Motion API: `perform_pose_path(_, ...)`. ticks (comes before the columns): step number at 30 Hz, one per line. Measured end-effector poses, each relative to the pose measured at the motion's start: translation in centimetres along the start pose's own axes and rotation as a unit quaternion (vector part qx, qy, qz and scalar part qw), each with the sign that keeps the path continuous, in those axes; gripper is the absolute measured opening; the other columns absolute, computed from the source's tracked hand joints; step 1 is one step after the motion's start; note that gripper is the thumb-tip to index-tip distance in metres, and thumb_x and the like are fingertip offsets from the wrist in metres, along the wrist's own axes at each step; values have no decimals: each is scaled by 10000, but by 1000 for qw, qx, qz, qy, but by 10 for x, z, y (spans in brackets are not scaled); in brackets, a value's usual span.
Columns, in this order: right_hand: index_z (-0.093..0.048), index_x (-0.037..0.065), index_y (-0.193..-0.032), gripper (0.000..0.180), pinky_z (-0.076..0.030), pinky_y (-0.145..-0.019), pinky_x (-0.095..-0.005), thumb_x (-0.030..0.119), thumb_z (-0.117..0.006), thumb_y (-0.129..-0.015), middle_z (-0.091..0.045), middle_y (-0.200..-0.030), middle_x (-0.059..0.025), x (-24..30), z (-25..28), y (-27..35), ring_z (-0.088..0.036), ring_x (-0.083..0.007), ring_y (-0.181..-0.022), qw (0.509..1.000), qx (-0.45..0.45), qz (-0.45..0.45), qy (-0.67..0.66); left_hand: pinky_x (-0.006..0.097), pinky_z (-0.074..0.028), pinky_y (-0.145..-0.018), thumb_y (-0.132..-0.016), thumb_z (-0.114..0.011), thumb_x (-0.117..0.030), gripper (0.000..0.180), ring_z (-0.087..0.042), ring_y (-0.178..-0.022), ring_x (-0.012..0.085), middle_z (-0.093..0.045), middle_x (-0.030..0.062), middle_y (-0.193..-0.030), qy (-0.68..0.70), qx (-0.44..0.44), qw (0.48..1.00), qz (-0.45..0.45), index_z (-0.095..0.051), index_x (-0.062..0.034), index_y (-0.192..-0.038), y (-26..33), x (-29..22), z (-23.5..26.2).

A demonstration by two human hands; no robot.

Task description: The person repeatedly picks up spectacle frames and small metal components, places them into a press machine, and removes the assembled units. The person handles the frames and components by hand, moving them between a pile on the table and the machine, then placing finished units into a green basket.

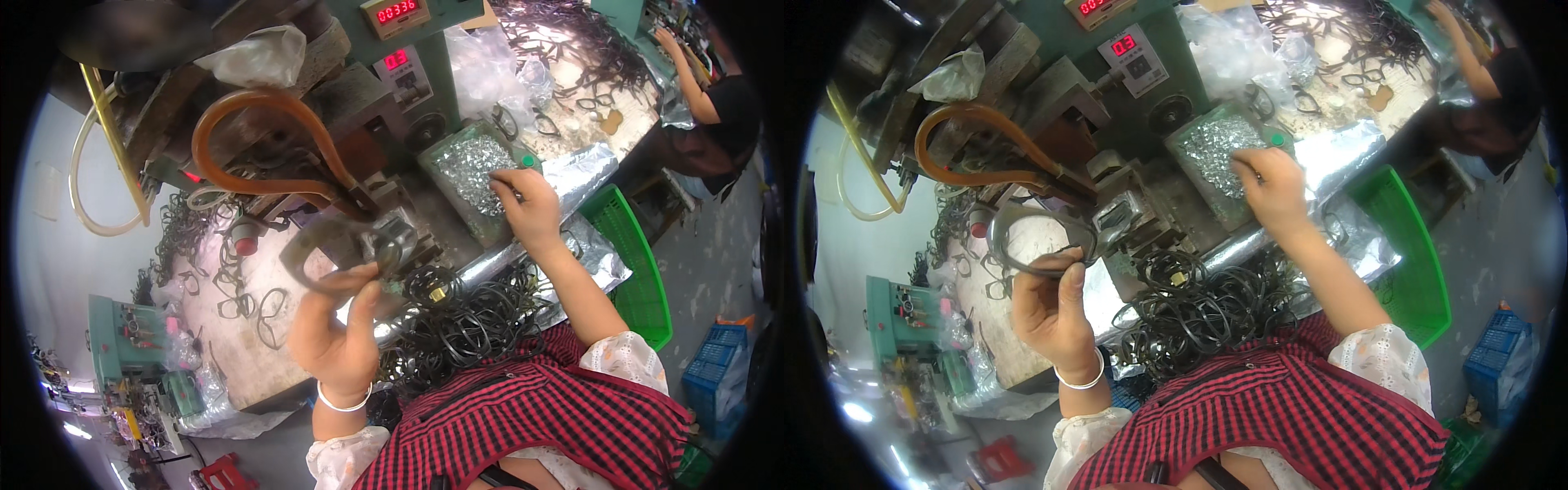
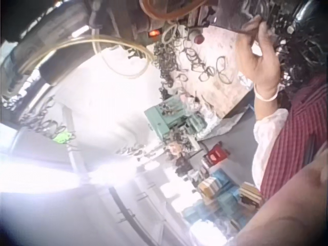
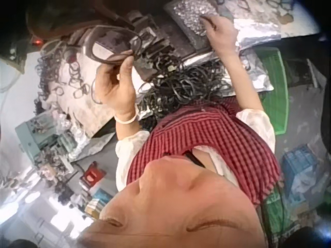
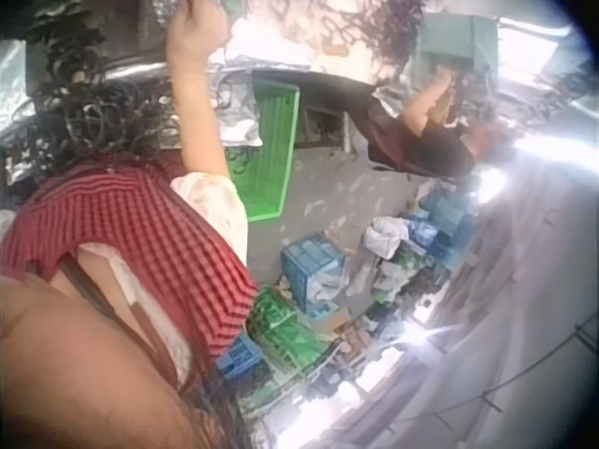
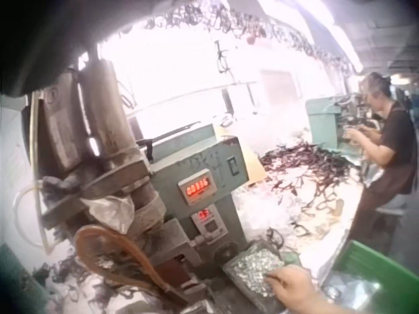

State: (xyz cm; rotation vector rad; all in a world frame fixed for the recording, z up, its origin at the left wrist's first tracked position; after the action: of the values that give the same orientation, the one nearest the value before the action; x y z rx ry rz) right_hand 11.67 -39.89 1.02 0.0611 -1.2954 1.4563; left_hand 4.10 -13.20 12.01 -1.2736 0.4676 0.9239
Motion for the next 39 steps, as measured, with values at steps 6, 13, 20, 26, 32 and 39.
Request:
perform_pose_path(6,-698,28,-943,129,-500,-709,-309,68,-683,-822,-682,-854,-116,-11,-6,-7,-643,-240,-767,999,12,-28,10,252,-504,-714,-820,-694,0,80,-678,-756,149,-717,91,-855,-40,-9,996,75,-660,20,-890,-20,1,-1)
perform_pose_path(13,-702,82,-900,104,-505,-732,-369,95,-669,-802,-681,-854,-107,-36,-11,-24,-642,-293,-825,996,-2,-92,-15,258,-502,-689,-781,-683,27,114,-683,-719,175,-719,80,-844,-93,6,996,9,-676,9,-893,-14,-7,-5)
perform_pose_path(20,-656,98,-931,230,-515,-764,-411,66,-660,-703,-598,-1182,-109,37,-64,-17,-541,-297,-1141,960,157,193,126,275,-504,-691,-766,-707,28,139,-674,-749,191,-715,90,-872,-60,-6,998,7,-683,7,-901,-10,0,-4)
perform_pose_path(26,-640,37,-859,143,-502,-785,-400,1,-630,-720,-652,-1018,-130,6,-44,-25,-596,-310,-1032,974,122,122,149,329,-501,-858,-788,-693,46,253,-655,-913,238,-692,165,-991,-112,-213,970,-43,-616,63,-1028,52,48,50)
perform_pose_path(32,-691,41,-940,136,-500,-764,-352,41,-680,-804,-679,-914,-120,32,-40,-22,-651,-285,-855,994,97,53,-13,305,-539,-820,-767,-757,-35,520,-619,-969,183,-615,112,-1117,-127,12,968,215,-525,-5,-1232,52,200,59)
perform_pose_path(39,-690,31,-993,174,-500,-806,-326,25,-663,-822,-692,-957,-103,10,-43,-18,-662,-230,-884,993,109,-19,-47,283,-524,-708,-836,-712,-116,245,-655,-762,175,-686,115,-903,-148,88,957,234,-649,41,-1013,39,229,47)
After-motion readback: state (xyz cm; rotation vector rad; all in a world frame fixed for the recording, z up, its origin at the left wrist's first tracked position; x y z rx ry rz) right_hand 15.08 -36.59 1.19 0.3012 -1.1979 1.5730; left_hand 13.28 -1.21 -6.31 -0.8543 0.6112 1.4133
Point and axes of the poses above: each hand's wrist, its own y-axis away from the middle knuckle, its own z-axis out of the back of the hand, x = y × z, the point moved 7 cm from there along -y, towards the middle knuckle
